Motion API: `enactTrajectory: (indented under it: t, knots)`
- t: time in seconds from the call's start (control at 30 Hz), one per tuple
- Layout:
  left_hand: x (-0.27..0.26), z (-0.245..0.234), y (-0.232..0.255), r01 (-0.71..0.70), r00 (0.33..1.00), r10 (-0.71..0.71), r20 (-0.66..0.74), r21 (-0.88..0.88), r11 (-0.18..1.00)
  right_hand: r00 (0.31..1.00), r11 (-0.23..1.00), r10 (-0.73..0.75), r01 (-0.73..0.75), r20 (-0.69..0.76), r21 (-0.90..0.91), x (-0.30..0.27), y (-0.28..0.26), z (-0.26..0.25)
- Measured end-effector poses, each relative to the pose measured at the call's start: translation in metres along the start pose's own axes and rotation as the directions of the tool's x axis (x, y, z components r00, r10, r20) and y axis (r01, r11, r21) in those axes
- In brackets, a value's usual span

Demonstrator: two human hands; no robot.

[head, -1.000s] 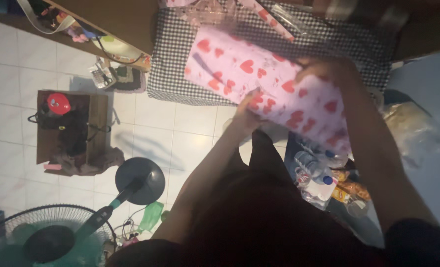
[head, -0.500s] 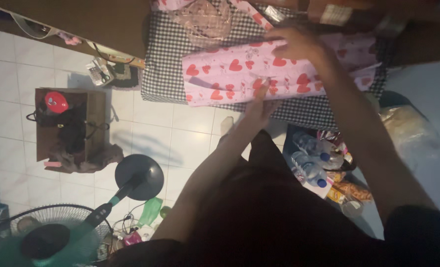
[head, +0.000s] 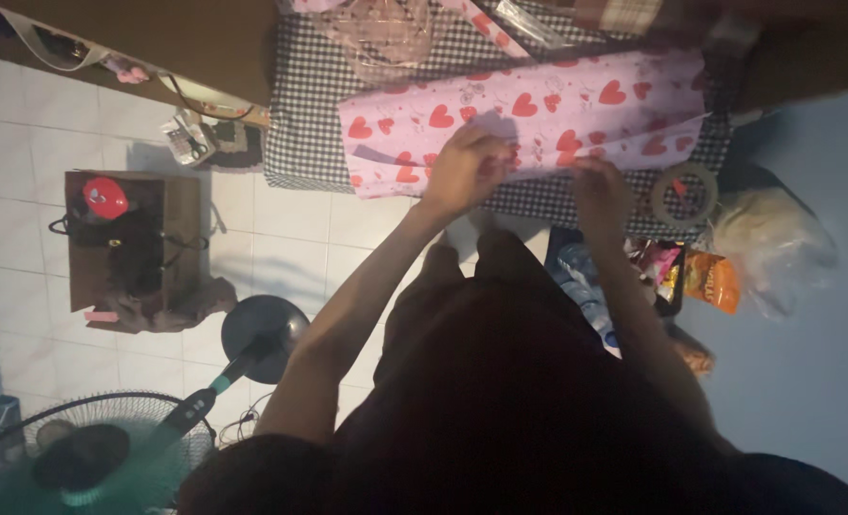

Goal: The person wraps a rectangular item with pink heart-patterned wrapping paper on a checkered tablecloth. They fold the paper around the item, apply clear tape to secure the folds, and use scissors to trim excess paper.

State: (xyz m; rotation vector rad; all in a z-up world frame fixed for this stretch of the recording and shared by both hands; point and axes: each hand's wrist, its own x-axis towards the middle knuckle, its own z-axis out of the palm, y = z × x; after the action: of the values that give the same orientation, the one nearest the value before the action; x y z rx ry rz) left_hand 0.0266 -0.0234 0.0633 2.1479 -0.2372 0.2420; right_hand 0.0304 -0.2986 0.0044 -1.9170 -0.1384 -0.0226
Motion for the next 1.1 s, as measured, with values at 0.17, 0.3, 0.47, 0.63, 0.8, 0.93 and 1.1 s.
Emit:
enactTrajectory:
  t: [0.17, 0.3, 0.47, 0.63, 0.8, 0.93, 1.1]
  knots:
    - [0.032, 0.031, 0.005, -0.269, 0.95, 0.308, -0.057, 0.356, 0.895, 0.952, 0.964, -0.24, 0.211, -0.191, -0.158, 0.002, 0.045, 0.007]
    - [0.036, 0.035, -0.009, -0.37, 0.926, 0.366, 0.095, 0.435, 0.821, 0.885, 0.878, -0.307, 0.122, -0.35, -0.462, 0.015, 0.091, -0.028]
    - [0.033, 0.031, -0.013, -0.461, 0.868, 0.493, 0.06, 0.465, 0.756, 0.756, 0.86, -0.168, -0.202, -0.633, -0.469, 0.03, 0.134, -0.08]
    - [0.032, 0.028, -0.002, -0.444, 0.87, 0.494, 0.0, 0.439, 0.781, 0.656, 0.636, 0.724, -0.516, -0.212, 0.574, 0.009, 0.114, -0.063]
    - [0.027, 0.018, 0.008, -0.358, 0.932, 0.344, 0.11, 0.408, 0.84, 0.74, 0.699, 0.656, -0.523, -0.146, 0.487, -0.018, 0.063, -0.006]
    - [0.035, 0.017, 0.01, -0.171, 0.95, 0.09, 0.299, 0.257, 0.951, 0.921, 0.981, 0.193, -0.171, -0.338, 0.094, -0.005, 0.045, 0.006]
    - [0.028, 0.041, 0.009, -0.385, 0.88, 0.235, 0.412, 0.331, 0.862, 0.885, 0.815, 0.365, -0.155, -0.288, 0.558, 0.013, 0.055, 0.001]
